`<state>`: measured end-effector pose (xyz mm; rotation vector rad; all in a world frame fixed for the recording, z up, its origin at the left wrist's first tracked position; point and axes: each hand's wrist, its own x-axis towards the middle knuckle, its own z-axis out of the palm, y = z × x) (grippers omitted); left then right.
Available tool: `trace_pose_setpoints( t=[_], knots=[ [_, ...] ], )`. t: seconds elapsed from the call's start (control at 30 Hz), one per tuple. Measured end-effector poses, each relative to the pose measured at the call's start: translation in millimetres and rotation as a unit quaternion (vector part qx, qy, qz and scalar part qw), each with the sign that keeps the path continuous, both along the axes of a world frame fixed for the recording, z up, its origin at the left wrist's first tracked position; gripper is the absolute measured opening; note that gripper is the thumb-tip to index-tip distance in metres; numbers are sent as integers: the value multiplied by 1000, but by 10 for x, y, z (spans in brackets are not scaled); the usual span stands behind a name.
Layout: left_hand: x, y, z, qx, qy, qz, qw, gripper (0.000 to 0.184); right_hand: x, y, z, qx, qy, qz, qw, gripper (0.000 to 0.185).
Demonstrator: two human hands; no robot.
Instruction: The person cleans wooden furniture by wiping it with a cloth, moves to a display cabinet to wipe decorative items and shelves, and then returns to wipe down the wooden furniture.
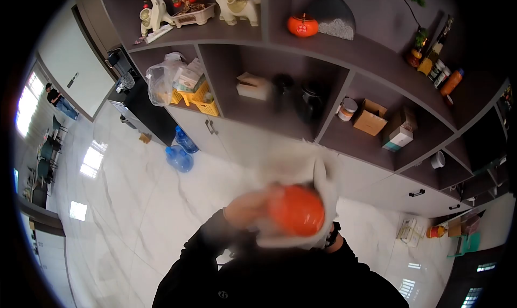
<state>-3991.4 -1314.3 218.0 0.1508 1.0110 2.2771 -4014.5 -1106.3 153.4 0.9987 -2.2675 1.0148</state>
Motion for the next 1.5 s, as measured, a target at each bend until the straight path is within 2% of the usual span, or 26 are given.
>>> trace_pose_setpoints(
  t=[0.1, 0.13, 0.17, 0.2, 0.23, 0.3, 0.43, 0.47, 0.57, 0.67, 0.8, 0.9, 1.0, 1.1, 1.2, 1.3, 1.33, 1.43, 1.5],
  knots=[
    [-179, 212, 40, 136, -18, 87, 987, 80, 76, 31, -80, -2, -16, -1, 1000, 43],
    [-230, 277, 76, 34, 105, 178, 978, 79, 92, 50, -98, -2, -21, -2, 1000, 43],
    [-281, 334, 131, -70, 226, 262, 936, 79, 126, 66, -128, -1, -26, -3, 1000, 43],
    [-337, 353, 172, -169, 343, 337, 860, 79, 154, 83, -151, -4, -35, -5, 999, 43],
    [-388, 315, 193, -271, 454, 366, 766, 79, 185, 95, -176, -3, -39, -5, 999, 43],
    [-465, 212, 215, -441, 630, 392, 504, 79, 235, 112, -220, -5, -52, -6, 999, 43],
    [-561, -75, 23, -500, 597, 419, 468, 77, 314, 125, -305, -3, -67, -8, 998, 44],
    [-573, -126, -53, -484, 501, 425, 579, 66, 332, 114, -332, -6, -75, -5, 997, 44],
    [-676, -325, -115, -317, 329, 429, 779, 59, 394, 130, -416, -9, -97, -8, 995, 44],
    [-859, -405, -140, -242, 277, 414, 833, 51, 386, 224, -498, -7, -111, -15, 994, 44],
    [-1054, -40, 308, -311, 381, 410, 768, 58, 229, 499, -589, -14, -125, -23, 992, 45],
    [-1386, 274, 649, -385, 482, 427, 661, 62, 60, 881, -654, -22, -134, -30, 990, 45],
    [-1890, 758, 994, -420, 526, 432, 600, 67, -167, 1388, -713, -26, -149, -24, 988, 45],
    [-2544, 1294, 1220, -429, 553, 426, 573, 73, -405, 1945, -751, -25, -164, -18, 986, 45],
    [-3144, 1703, 1302, -512, 542, 421, 517, 79, -631, 2491, -734, -16, -179, -5, 984, 45],
    [-3606, 1925, 1291, -534, 550, 409, 495, 81, -827, 2927, -725, -10, -195, 11, 981, 46],
    [-3737, 1973, 1276, -543, 548, 411, 486, 86, -900, 3029, -719, -8, -198, 17, 980, 46],
    [-3953, 2050, 1300, -570, 515, 407, 493, 89, -1097, 3170, -747, -11, -205, 48, 977, 46],
    [-3999, 2080, 1305, -579, 485, 394, 523, 93, -1240, 3177, -773, -14, -206, 71, 976, 46]
  ],
)
